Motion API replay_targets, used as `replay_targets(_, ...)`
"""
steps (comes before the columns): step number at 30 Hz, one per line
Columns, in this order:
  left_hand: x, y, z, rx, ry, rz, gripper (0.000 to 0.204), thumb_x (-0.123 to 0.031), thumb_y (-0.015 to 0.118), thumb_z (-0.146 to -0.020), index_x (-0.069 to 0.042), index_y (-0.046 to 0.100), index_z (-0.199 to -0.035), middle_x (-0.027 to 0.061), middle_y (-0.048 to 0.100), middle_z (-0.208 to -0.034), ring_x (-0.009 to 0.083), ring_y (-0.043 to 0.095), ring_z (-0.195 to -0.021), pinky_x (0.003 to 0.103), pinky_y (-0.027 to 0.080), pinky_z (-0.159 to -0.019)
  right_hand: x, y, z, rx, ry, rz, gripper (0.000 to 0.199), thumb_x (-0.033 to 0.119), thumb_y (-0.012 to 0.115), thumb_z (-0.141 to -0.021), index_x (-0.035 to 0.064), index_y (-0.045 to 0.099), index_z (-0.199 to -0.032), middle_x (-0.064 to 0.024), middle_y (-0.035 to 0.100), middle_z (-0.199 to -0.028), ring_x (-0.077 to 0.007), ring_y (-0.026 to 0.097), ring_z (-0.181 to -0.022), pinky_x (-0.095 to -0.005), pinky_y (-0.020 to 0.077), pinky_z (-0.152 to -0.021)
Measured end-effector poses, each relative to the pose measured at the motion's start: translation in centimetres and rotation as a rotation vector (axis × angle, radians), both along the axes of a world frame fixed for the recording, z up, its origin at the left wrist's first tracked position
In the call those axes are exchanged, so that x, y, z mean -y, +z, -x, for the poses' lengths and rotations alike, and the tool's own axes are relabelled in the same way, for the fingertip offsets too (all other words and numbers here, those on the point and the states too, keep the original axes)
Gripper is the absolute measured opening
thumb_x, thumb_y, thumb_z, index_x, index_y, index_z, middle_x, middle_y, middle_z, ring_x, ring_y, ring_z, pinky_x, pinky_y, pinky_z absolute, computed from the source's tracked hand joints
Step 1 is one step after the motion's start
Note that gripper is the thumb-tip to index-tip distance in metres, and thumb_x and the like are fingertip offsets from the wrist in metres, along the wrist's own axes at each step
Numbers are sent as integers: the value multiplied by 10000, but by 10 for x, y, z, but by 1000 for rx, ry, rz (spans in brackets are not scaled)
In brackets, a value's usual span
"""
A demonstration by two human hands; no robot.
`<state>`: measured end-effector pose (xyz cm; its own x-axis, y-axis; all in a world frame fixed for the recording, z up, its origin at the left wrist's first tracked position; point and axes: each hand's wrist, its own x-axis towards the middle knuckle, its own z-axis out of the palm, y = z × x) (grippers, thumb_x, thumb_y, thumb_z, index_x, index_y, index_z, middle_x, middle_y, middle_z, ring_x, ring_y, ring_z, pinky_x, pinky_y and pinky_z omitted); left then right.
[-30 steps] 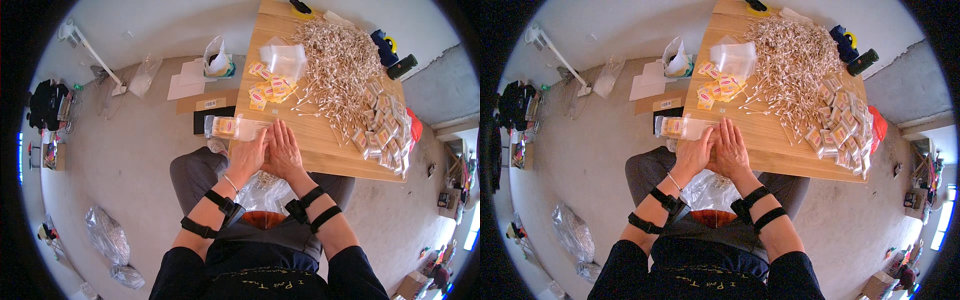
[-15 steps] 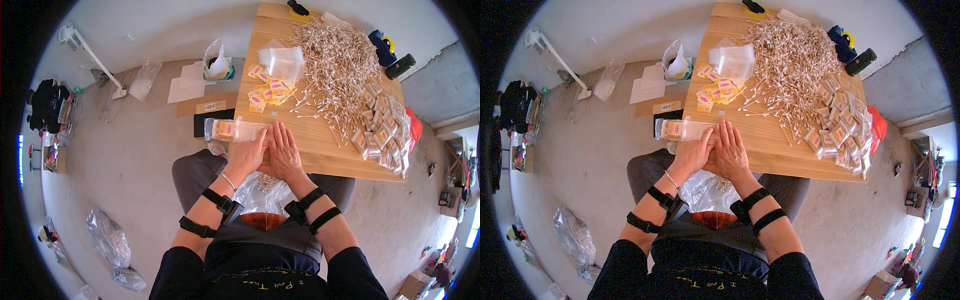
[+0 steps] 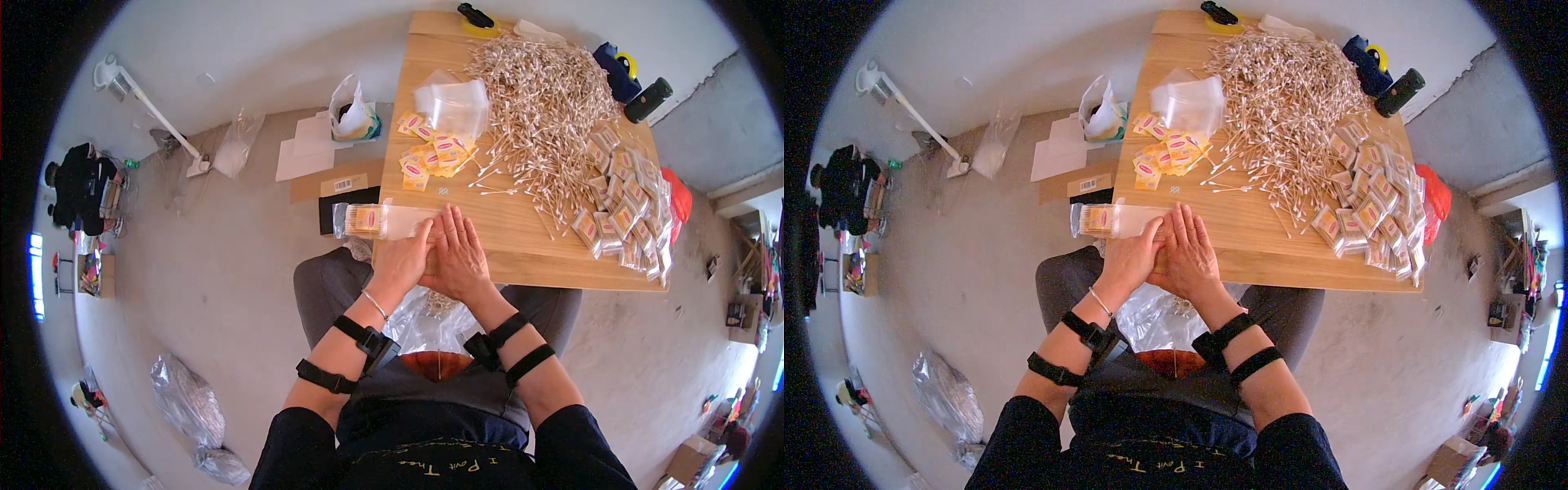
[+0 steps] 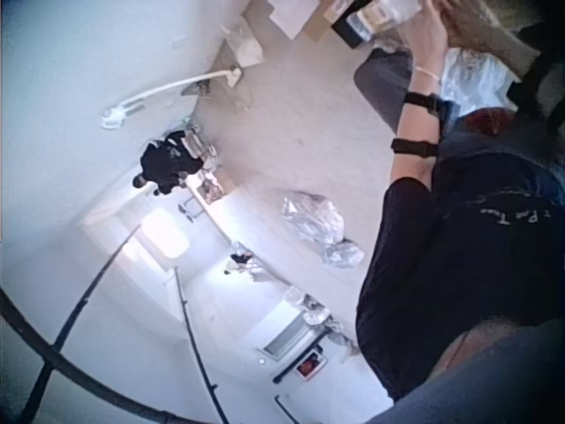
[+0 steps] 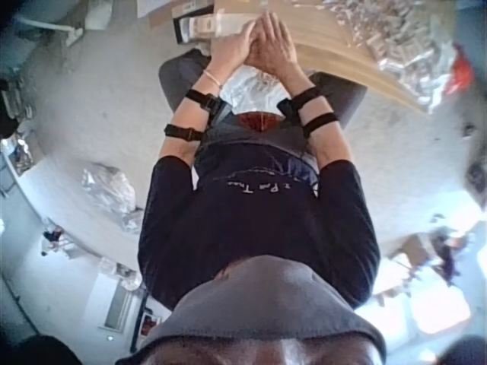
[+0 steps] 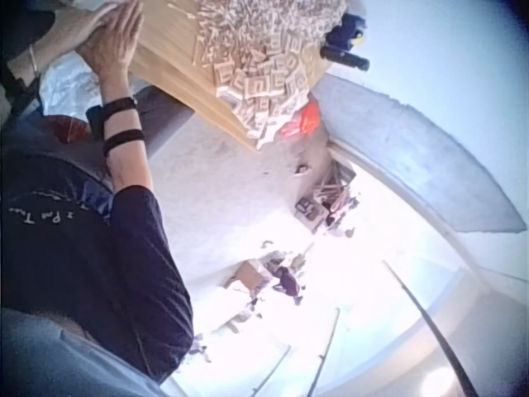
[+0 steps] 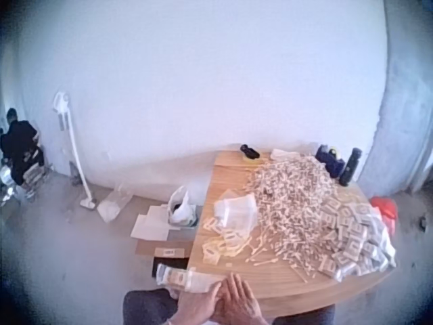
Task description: Packaging cotton swabs into plastic bags.
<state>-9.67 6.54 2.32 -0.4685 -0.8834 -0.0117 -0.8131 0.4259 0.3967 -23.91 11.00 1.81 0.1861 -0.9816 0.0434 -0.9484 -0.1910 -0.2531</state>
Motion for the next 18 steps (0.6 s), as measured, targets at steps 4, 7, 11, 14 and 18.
replay_targets(4, 5, 30, 3, 5, 72, -74, 345, -247, 561, -938, -114, 559, -1257, 179, 694, -807, 354, 684, -733, 471, 523, -646, -2, -2, 1, 43, 7, 28, 1177, 747, 618, -713, -71, 261, -1481, -235, 210, -1576, -329, 111, -1501, -428, 74, -1223)
replay_targets(7, 20, 22, 5, -270, 121, 210, 210, -244, 601, -925, -146, 651, -1104, 131, 711, -939, 343, 679, -859, 454, 520, -736, -2, -1, 0, 33, 0, 38, 1192, 770, 601, -712, -76, 262, -1480, -235, 210, -1577, -327, 110, -1501, -429, 62, -1222)
replay_targets(11, 41, 12, 10, -236, 43, 252, 108, -142, 628, -880, -68, 650, -955, 130, 651, -897, 333, 644, -818, 444, 516, -698, -3, 2, -3, 8, -1, 2, 1208, 799, 571, -710, -77, 258, -1482, -238, 207, -1577, -323, 105, -1502, -430, 49, -1221)
replay_targets(14, 59, -1, 20, -333, 67, 172, 66, -119, 622, -870, -64, 631, -903, 125, 621, -888, 364, 613, -817, 458, 504, -697, -6, 0, -5, 27, -1, 36, 1205, 799, 564, -715, -76, 255, -1483, -237, 209, -1577, -326, 106, -1501, -429, 50, -1221)
replay_targets(18, 59, -7, 18, -406, 124, 33, 165, -128, 592, -926, -55, 639, -1067, 135, 643, -1045, 336, 625, -997, 406, 511, -835, -5, 1, -4, 49, -7, 66, 1204, 779, 595, -708, -106, 273, -1458, -264, 233, -1557, -348, 160, -1487, -444, 99, -1214)
